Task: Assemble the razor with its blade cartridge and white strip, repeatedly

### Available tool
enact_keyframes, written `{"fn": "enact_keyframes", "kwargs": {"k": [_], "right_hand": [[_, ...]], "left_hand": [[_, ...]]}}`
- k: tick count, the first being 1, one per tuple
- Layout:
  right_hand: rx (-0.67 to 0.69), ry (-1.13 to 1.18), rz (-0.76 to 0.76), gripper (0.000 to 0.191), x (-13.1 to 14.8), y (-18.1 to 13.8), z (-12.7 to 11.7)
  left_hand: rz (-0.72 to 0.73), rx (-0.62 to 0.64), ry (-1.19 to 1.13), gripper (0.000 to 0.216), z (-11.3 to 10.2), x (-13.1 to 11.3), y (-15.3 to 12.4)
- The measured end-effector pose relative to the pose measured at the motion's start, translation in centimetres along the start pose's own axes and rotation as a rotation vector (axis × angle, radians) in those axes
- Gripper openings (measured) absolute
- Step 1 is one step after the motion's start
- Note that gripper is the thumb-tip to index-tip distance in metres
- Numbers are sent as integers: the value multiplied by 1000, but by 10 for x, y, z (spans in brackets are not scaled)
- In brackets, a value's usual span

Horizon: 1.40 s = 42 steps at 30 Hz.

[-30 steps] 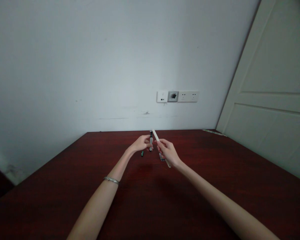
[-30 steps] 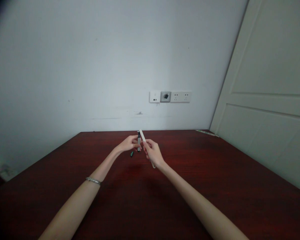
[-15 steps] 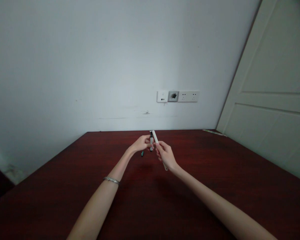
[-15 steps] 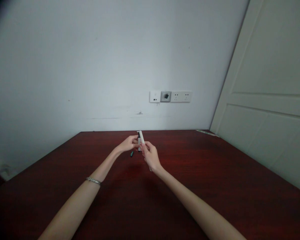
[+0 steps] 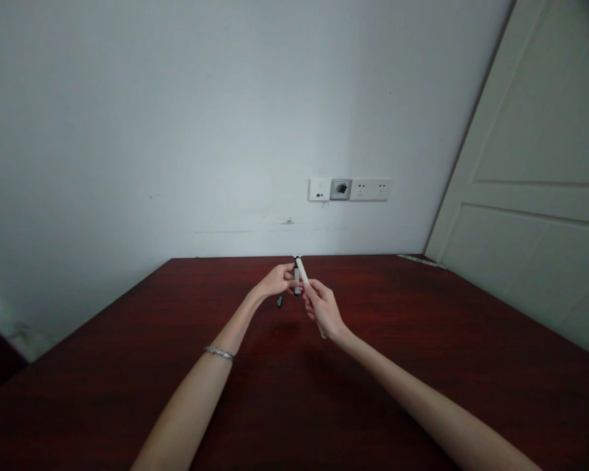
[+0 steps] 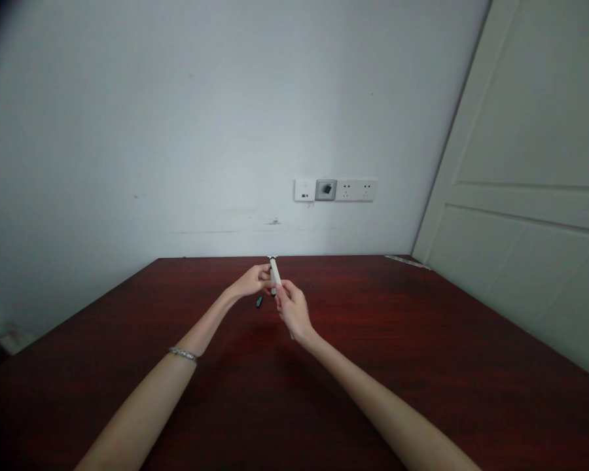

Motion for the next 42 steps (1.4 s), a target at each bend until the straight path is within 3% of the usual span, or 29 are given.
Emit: {"fn": "enact_keyframes", "kwargs": {"k": [28,42], "right_hand": [[-18,45,-38,32,7,3,4],[-23,47,-6,30,-3,-2,0]], "left_hand": [[-2,35,1,31,-1,-3,-3],[23,25,14,26,-2,-3,0]]}}
Point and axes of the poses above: each hand's wrist, its own y-axis towards the middle knuckle, its own z-axis out of the palm, x = y × z, the point moved 5 cm from there along y, towards the middle knuckle, and after that the axes turned 14 degrees about y, right-handed, at the moved point
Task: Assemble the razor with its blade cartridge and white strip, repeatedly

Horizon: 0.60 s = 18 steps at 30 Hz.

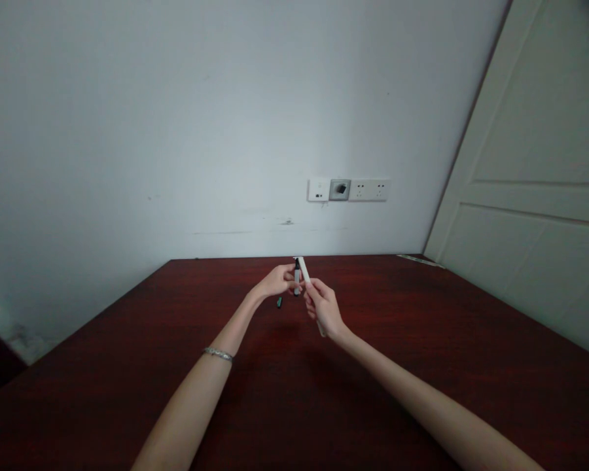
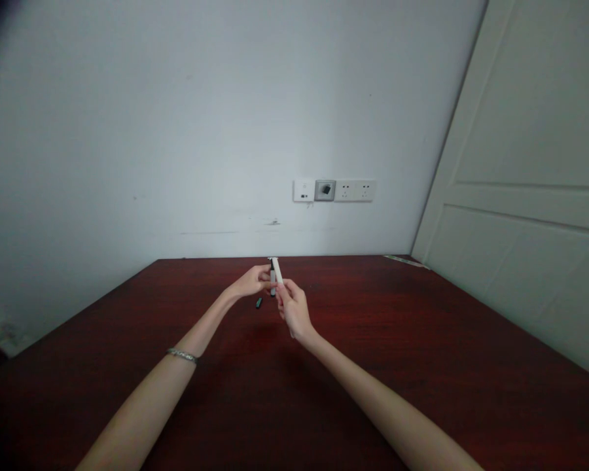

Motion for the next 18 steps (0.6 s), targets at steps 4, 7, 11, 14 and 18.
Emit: {"fn": "enact_keyframes", "kwargs": {"k": [4,7,11,14,18], "right_hand": [[9,20,6,29,-1,-1,0],[-12,95,-9,31,5,3,1],[-18,153,45,33,4,4,0],[4,162,76,33,1,0,1],[11,175,64,31,4,2,1]], "left_hand": [[-26,0,-13,26,0,3,1],[-4,18,-11,26,2,4,0],[42,18,2,24,2,5,-1],[37,12,3,26,1,6,-1],[3,16,-8,25,1,8,-2]]}}
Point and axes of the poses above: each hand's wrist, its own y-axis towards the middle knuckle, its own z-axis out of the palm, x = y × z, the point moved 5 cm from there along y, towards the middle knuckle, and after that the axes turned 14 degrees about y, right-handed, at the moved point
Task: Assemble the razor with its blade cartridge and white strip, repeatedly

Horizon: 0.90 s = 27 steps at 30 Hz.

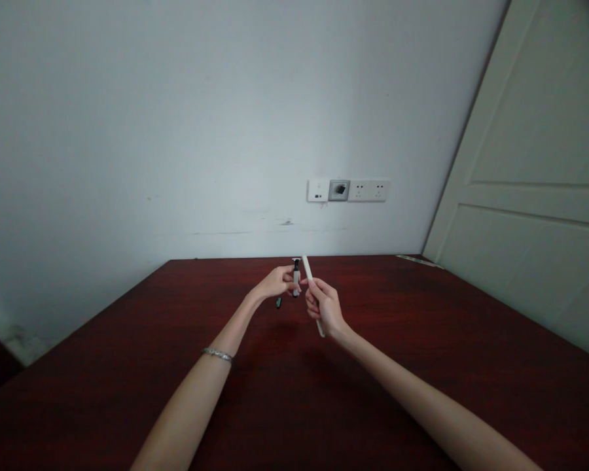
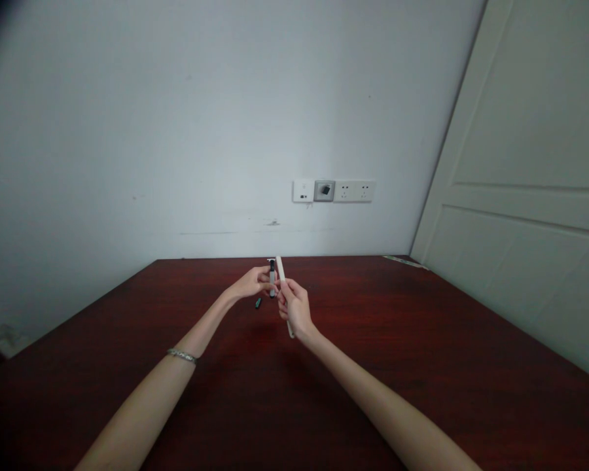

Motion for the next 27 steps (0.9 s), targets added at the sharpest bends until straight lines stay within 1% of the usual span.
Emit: {"fn": "enact_keyframes", "kwargs": {"k": [6,12,16,21,27], "right_hand": [[8,-6,-15,31,-3,1,1],[19,-82,-21,32,-4,0,4],[21,-131,-51,33,-5,1,5],[43,-173,-34,31,-12,-3,4],[37,-186,-79,29,-8,-1,4]], "left_hand": [[46,0,5,26,0,-5,0],[-18,6,13,27,3,-4,1],[-5,3,-5,29,3,-5,3],[-22,-17,-22,26,1,-2,5],[-2,13,-16,25,4,-3,5]]}}
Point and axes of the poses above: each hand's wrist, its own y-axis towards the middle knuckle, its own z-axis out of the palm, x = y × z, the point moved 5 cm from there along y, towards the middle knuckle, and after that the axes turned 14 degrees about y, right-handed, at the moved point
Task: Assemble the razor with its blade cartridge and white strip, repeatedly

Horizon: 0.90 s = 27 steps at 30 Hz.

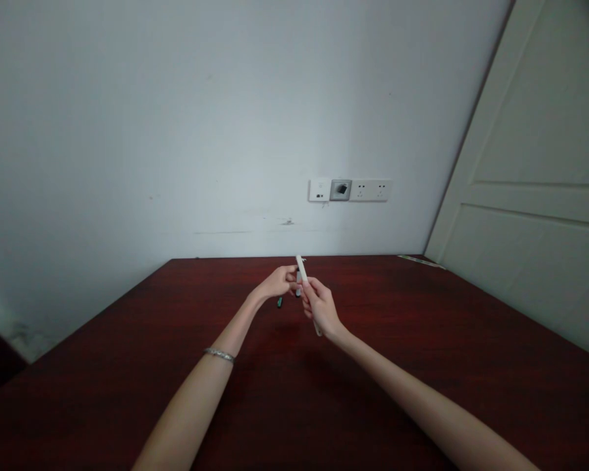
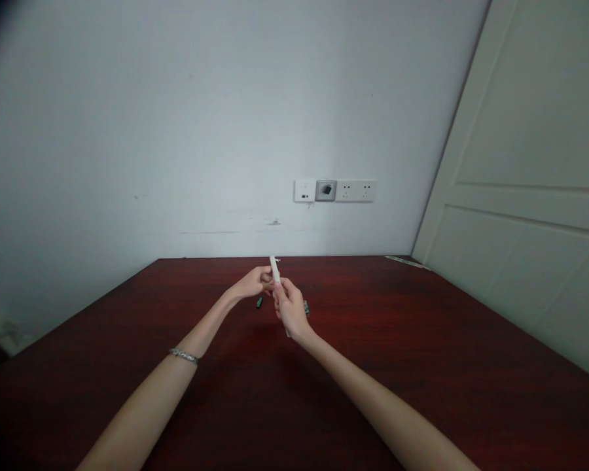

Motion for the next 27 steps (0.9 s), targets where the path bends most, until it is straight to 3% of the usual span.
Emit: {"fn": "enact_keyframes", "kwargs": {"k": [14,19,27], "right_hand": [[13,0,33,30,-5,-3,0],[-12,-1,-11,31,-3,-1,-2],[19,-68,-41,34,-4,-4,-1]], "left_hand": [[-3,-20,17,19,-1,-7,-1],[-1,0,-3,24,0,-9,-2],[26,-21,-2,15,-1,-14,-2]]}}
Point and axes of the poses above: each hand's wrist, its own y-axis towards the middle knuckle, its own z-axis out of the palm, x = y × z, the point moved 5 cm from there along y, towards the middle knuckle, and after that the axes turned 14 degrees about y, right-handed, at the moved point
